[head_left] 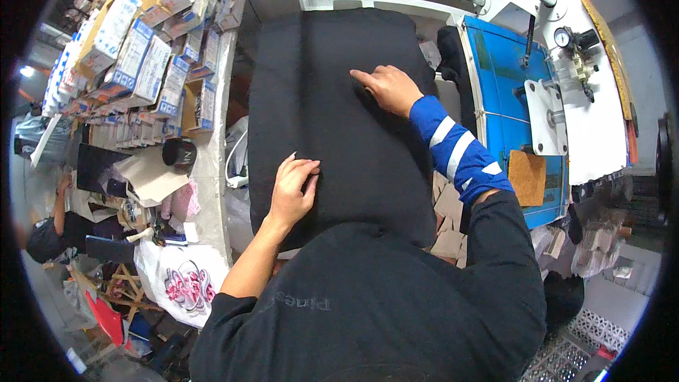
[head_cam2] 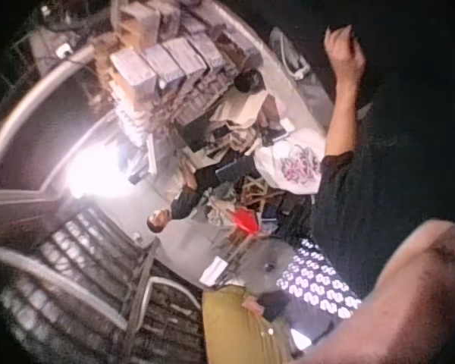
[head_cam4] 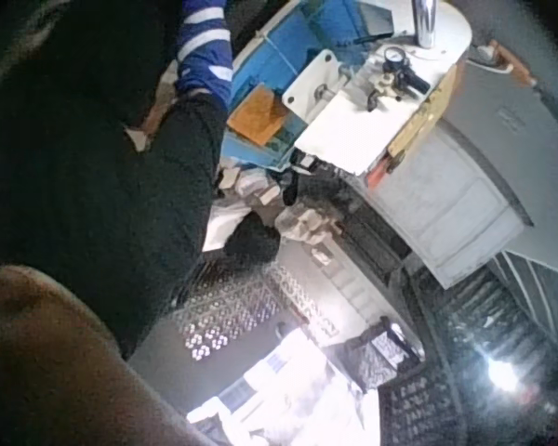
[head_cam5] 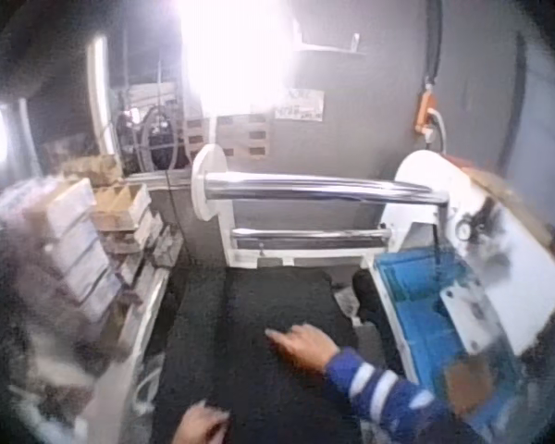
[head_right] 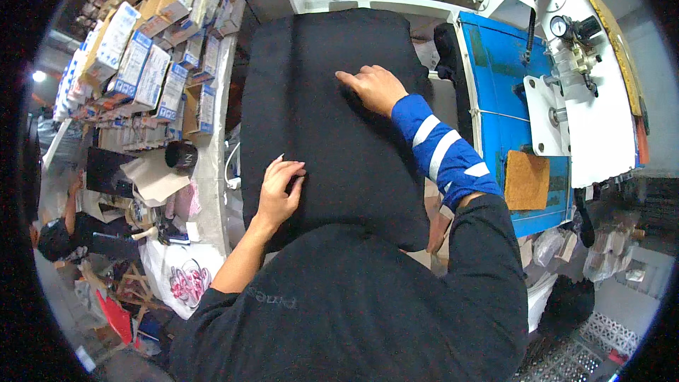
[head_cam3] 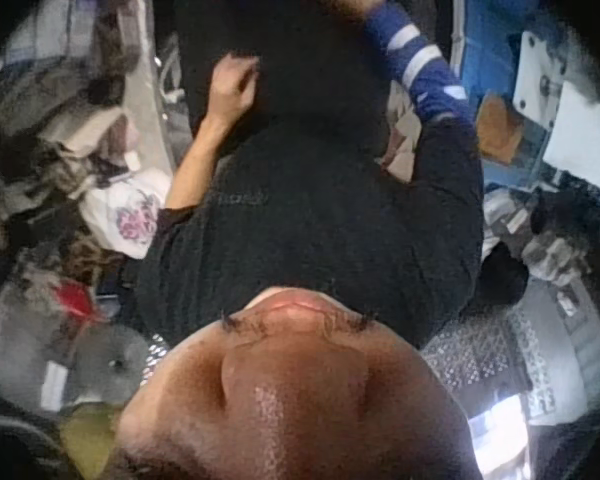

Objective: The person places black t-shirts onto a heat press, aligns printed transfer sheets on the shirts, and operates the press to apply the design. They repeat this process for multiple shirts, stacking finished items aside.

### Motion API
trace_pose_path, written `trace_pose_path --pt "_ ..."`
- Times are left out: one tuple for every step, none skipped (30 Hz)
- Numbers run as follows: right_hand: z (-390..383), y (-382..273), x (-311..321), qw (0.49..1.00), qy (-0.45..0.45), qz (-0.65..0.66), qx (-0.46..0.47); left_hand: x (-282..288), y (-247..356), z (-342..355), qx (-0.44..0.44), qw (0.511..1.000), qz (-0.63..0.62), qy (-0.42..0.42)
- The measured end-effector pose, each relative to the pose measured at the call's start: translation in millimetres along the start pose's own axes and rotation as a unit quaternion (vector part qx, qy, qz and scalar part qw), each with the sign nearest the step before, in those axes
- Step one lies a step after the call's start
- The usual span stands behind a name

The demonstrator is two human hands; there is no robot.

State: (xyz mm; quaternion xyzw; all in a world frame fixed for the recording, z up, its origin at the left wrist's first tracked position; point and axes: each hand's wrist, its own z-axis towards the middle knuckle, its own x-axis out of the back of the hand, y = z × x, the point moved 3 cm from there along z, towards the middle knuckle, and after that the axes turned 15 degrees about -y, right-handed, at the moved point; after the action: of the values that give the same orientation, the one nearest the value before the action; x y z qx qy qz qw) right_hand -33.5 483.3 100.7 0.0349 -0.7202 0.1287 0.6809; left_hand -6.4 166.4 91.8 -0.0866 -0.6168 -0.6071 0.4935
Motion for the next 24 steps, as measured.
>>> trace_pose_path --pt "4 -2 3 1.000 -0.011 -0.023 -0.006 -1 1 -4 0.008 1.000 0.006 -0.010" --pt "9 -4 6 0.999 -0.025 -0.035 0.003 -2 3 -7 0.007 1.000 0.008 -0.008" --pt "12 -4 10 0.998 -0.028 -0.048 0.009 -2 5 -11 -0.002 1.000 0.011 -0.006" --pt "12 -2 13 0.997 -0.048 -0.060 0.012 -2 5 -13 0.002 1.000 0.017 -0.016" --pt "8 5 19 0.997 -0.001 -0.058 -0.053 -2 6 -17 0.003 1.000 0.026 -0.013" --pt "-2 13 23 0.991 0.027 -0.053 -0.120 -1 7 -19 0.000 0.999 0.036 -0.013" --pt "-18 21 25 0.978 0.046 -0.048 -0.199 -1 8 -23 0.003 0.998 0.049 -0.028" --pt "-41 27 24 0.967 0.075 -0.009 -0.243 1 8 -26 0.007 0.998 0.053 -0.010" --pt "-71 28 21 0.948 0.108 0.027 -0.299 3 9 -30 0.013 0.999 0.049 0.010" --pt "-101 23 10 0.932 0.131 0.081 -0.328 4 10 -32 0.008 0.998 0.052 0.016" --pt "-137 11 -2 0.916 0.167 0.124 -0.343 4 11 -34 0.007 0.998 0.046 0.034" --pt "-172 -2 -19 0.901 0.152 0.172 -0.369 2 12 -35 0.008 0.999 0.038 0.011" --pt "-202 -18 -36 0.888 0.152 0.209 -0.380 1 13 -34 0.000 1.000 0.020 0.014" --pt "-234 -37 -55 0.868 0.157 0.238 -0.407 -3 15 -32 -0.012 1.000 0.025 -0.001" --pt "-264 -57 -75 0.846 0.167 0.264 -0.433 -7 16 -30 -0.017 1.000 0.021 -0.009" --pt "-293 -76 -99 0.801 0.145 0.293 -0.500 -12 17 -26 -0.026 0.999 0.018 -0.014" --pt "-320 -97 -123 0.787 0.140 0.290 -0.526 -18 18 -21 -0.036 0.999 0.017 -0.035" --pt "-344 -115 -148 0.774 0.131 0.288 -0.549 -23 20 -17 -0.045 0.997 0.047 -0.031" --pt "-368 -125 -175 0.745 0.089 0.343 -0.565 -27 20 -13 -0.042 0.997 0.065 -0.026" --pt "-392 -138 -205 0.696 0.082 0.396 -0.593 -32 21 -8 -0.042 0.995 0.083 -0.031" --pt "-411 -150 -233 0.702 0.052 0.350 -0.618 -37 20 -5 -0.025 0.994 0.101 -0.038" --pt "-432 -163 -258 0.741 -0.006 0.298 -0.602 -37 20 -3 -0.049 0.997 0.067 -0.007" --pt "-458 -180 -287 0.709 -0.128 0.321 -0.614 -36 15 -4 -0.005 1.000 0.027 0.011" --pt "-483 -200 -312 0.661 -0.250 0.357 -0.611 -30 6 -7 0.045 0.998 -0.012 0.033"
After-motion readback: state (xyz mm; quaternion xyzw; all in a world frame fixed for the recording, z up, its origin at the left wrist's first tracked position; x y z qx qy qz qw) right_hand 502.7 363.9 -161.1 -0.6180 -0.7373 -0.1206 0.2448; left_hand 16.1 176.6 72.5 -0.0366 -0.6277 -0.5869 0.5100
